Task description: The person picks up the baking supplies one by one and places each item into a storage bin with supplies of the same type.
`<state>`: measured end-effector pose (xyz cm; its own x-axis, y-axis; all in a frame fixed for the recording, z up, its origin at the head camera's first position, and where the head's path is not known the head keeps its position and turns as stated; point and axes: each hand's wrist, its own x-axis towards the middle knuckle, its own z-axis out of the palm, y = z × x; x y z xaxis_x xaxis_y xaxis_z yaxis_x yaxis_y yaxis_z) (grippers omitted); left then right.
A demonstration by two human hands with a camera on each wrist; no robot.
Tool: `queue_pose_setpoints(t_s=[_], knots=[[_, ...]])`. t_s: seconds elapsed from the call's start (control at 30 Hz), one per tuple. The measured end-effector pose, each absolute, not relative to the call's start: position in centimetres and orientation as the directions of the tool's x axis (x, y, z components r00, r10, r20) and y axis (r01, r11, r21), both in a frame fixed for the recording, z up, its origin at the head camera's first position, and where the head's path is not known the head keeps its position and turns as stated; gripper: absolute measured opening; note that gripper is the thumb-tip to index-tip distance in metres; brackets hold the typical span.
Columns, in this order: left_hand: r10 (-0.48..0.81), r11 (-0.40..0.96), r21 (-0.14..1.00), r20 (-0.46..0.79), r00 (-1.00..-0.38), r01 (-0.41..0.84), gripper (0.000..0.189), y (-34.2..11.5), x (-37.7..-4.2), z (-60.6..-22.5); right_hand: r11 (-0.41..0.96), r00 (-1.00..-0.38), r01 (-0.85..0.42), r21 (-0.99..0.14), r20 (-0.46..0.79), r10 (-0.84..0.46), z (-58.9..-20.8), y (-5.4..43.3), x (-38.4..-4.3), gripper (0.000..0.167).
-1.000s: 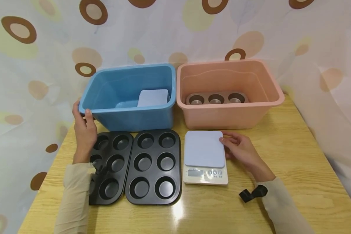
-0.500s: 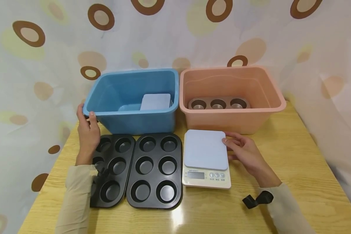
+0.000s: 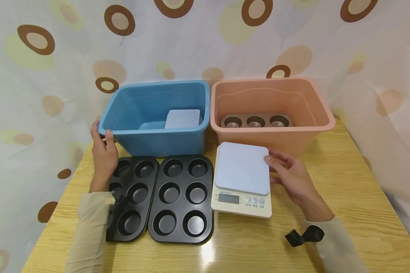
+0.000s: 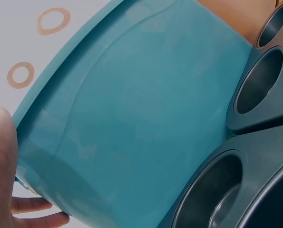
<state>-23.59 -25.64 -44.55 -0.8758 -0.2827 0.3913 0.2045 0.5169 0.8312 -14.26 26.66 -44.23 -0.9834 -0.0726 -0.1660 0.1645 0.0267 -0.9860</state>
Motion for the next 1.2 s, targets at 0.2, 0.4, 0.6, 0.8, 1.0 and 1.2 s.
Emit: queue_pose_setpoints(t_s=[0.2, 0.4, 0.6, 0.8, 1.0, 1.2], knots=[[-0.293, 0.515, 0.836, 0.379, -0.878, 0.189, 0.065, -25.5, -23.7, -44.6, -0.002, -0.989, 0.118, -0.993, -0.117, -0.085, -43.3, 26.7, -14.1, 0.059], [-0.286, 0.515, 0.834, 0.384, -0.878, 0.197, 0.065, -25.6, -23.6, -44.8, -0.036, -0.992, 0.082, -0.996, -0.078, -0.103, -42.6, 26.3, -14.1, 0.046], [-0.286, 0.51, 0.834, 0.395, -0.873, 0.21, 0.064, -25.7, -23.7, -44.8, -0.063, -0.99, 0.063, -0.996, -0.054, -0.131, -41.9, 25.9, -14.3, 0.033], [-0.283, 0.517, 0.83, 0.395, -0.874, 0.208, 0.064, -25.6, -23.7, -44.8, -0.043, -0.993, 0.048, -0.998, -0.043, -0.106, -41.0, 25.5, -14.5, 0.043], [-0.283, 0.518, 0.827, 0.405, -0.87, 0.216, 0.064, -25.6, -23.7, -44.8, -0.058, -0.995, 0.042, -0.997, -0.036, -0.092, -40.1, 24.9, -15.0, 0.041], [-0.277, 0.519, 0.823, 0.416, -0.866, 0.23, 0.063, -25.7, -23.7, -44.7, -0.099, -0.997, 0.025, -0.995, -0.018, -0.076, -39.7, 24.1, -15.4, 0.032]])
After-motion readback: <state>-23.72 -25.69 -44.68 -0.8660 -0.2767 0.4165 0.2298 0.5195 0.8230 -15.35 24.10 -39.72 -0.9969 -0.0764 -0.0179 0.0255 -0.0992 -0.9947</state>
